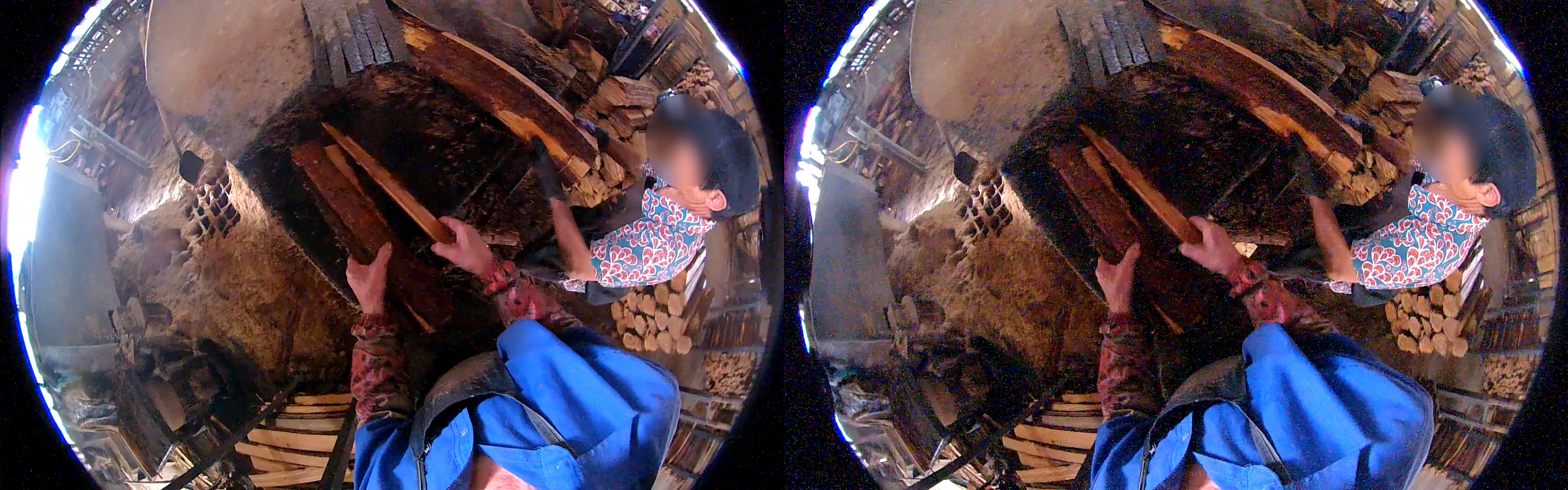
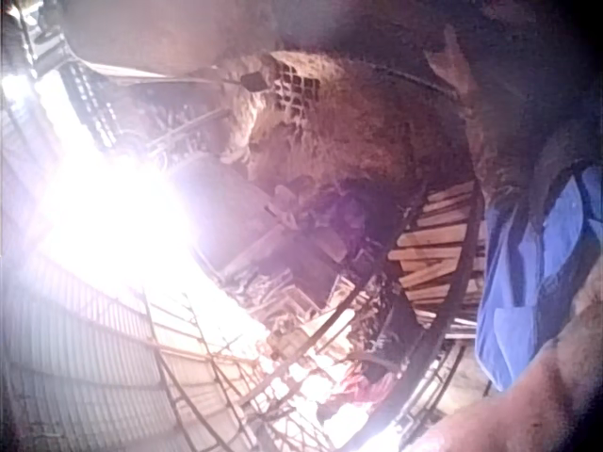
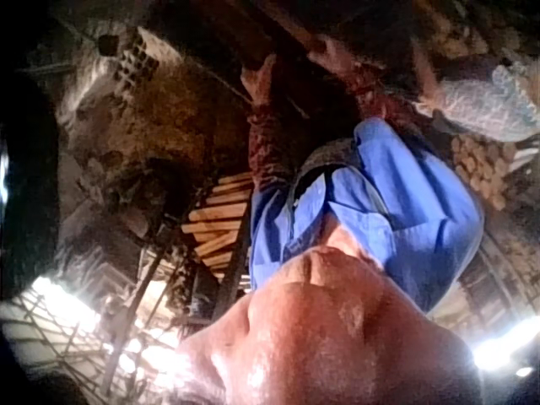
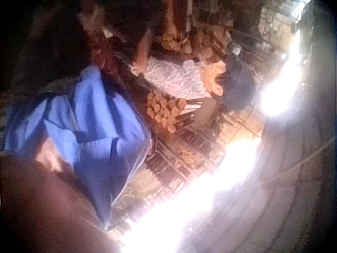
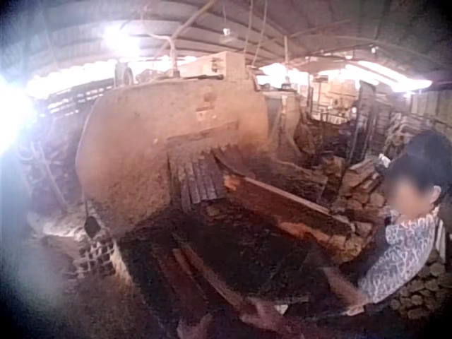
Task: The person picks up split firewood planks from a pile and stacks them neatly on a metal rack. The person handles the wood by hand, arranging the pieces vertically to form a stable stack.
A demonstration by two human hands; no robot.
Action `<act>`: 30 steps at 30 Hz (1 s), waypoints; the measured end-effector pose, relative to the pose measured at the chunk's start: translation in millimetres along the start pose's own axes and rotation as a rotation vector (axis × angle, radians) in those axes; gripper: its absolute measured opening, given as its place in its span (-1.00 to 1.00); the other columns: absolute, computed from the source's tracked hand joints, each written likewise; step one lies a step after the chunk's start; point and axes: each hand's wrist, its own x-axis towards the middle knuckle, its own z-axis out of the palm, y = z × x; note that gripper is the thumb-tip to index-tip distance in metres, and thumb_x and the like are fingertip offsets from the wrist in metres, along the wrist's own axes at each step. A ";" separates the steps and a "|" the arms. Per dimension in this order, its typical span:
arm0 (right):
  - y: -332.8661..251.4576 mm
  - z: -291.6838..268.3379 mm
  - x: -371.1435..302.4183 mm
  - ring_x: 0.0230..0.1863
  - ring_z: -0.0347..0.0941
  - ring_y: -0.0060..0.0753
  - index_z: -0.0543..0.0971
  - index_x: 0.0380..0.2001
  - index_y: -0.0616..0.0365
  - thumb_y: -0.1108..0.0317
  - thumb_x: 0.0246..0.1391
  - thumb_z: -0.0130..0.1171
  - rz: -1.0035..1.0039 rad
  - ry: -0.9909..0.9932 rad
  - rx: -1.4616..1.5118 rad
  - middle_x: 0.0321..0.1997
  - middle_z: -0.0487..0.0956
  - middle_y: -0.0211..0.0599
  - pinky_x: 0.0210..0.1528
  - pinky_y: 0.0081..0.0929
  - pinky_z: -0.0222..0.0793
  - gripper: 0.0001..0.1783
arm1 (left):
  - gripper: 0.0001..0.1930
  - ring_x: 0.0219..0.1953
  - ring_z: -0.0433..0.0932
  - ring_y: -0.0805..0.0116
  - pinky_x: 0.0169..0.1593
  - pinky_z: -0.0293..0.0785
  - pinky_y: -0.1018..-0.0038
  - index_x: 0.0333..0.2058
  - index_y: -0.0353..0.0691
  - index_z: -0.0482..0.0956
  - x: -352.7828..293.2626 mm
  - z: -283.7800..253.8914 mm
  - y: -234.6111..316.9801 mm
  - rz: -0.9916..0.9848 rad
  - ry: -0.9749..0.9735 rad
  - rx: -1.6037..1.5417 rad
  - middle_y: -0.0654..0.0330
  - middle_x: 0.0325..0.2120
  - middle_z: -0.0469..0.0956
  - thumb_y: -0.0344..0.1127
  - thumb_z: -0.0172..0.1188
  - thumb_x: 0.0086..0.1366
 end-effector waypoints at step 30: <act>-51.2 72.9 -155.8 0.00 0.37 0.19 0.33 0.07 0.34 0.19 -0.18 0.39 -0.312 0.087 -0.278 -0.03 0.42 0.12 0.09 -0.11 0.33 -0.23 | -0.61 -0.07 0.53 0.39 0.06 0.40 0.45 -0.01 -0.47 0.48 -66.9 -54.3 -67.1 0.099 0.000 -0.191 0.13 -0.08 0.58 -0.24 0.16 0.37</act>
